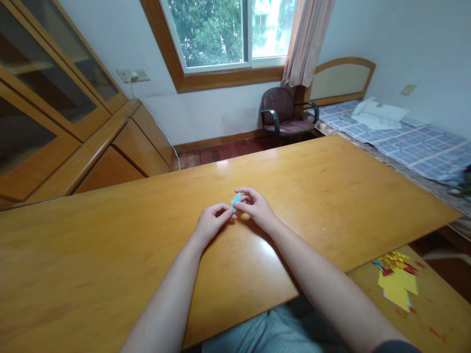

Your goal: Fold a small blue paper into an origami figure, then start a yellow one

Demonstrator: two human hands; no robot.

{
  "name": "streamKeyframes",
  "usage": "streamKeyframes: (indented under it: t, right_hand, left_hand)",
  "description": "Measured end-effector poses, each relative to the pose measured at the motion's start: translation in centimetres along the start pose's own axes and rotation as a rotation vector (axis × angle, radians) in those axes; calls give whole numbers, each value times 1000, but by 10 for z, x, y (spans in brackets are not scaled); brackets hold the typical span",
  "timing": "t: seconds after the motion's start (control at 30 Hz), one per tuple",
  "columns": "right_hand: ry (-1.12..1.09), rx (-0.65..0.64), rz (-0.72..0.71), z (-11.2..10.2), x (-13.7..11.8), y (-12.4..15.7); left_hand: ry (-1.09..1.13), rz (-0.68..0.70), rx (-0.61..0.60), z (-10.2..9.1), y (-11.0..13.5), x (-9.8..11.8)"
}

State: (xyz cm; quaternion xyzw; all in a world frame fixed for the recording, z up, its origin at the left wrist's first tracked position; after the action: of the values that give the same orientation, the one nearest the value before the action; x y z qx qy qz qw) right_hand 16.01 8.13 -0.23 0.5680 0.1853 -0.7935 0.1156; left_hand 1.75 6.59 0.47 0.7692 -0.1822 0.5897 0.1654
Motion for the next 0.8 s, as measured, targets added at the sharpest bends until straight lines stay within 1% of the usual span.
streamKeyframes:
  t: [0.17,0.3,0.6,0.8]
  right_hand:
    - [-5,3,-6,0,-2,0]
    - [-9,6,-7,0,-2,1]
    - [-11,11,-8,0,-4,1]
    - [-3,20,-22,-1,-4,0]
  left_hand:
    - [77,-4,-15,2,1,4]
    - [91,-7,-21,3,1,6]
    - [60,3,-25,1,0,-1]
    - [74,1,-24,1,1,0]
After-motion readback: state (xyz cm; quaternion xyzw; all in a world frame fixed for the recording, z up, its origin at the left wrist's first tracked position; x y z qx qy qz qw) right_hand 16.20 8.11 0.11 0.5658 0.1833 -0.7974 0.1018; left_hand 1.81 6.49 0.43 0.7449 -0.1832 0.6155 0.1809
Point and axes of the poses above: each hand's wrist, its own y-axis away from the middle knuckle, its own z-axis out of the palm, x = y × z, the point moved 7 cm from there along -y, towards the middle knuckle, and after that the axes turned 12 degrees about -x, right-handed, at the moved point
